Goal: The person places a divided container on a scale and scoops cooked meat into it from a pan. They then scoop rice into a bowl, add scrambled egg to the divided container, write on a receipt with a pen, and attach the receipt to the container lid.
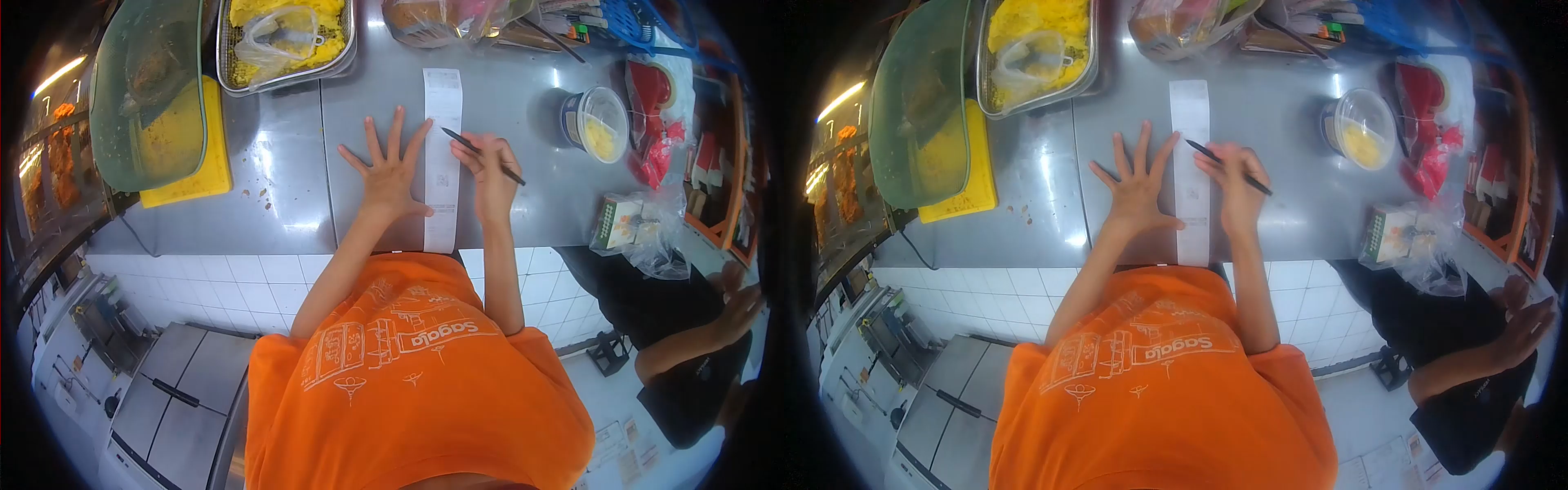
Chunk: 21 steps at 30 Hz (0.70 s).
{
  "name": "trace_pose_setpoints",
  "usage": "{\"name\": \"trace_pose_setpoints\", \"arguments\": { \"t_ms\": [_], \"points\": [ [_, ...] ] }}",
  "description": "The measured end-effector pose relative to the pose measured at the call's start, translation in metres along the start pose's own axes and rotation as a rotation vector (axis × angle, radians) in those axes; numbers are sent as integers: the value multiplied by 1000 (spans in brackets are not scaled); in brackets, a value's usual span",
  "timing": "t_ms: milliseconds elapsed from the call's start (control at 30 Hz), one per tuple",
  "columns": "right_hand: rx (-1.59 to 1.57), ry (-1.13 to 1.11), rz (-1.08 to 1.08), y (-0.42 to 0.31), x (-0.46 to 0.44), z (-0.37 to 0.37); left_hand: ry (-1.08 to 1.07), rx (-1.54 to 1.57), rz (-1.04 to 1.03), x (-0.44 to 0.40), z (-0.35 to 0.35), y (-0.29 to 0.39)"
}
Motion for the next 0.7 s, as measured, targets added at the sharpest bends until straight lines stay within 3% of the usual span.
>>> {"name": "trace_pose_setpoints", "arguments": {
  "t_ms": [233,700],
  "points": [
    [335,45,240,22,-4,-17,-23,-8,11,-3,1,0],
    [452,16,274,24,-6,-21,-62,-2,17,-3,3,1]
  ]
}}
Point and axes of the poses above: each hand's wrist, its own x-axis away from the middle knuckle, its own z-axis out of the back of the hand, y = z × x, the point moved 5 cm from there along -x, towards the middle knuckle, and after that the axes turned 11 degrees about -y, right-handed, at the moved point
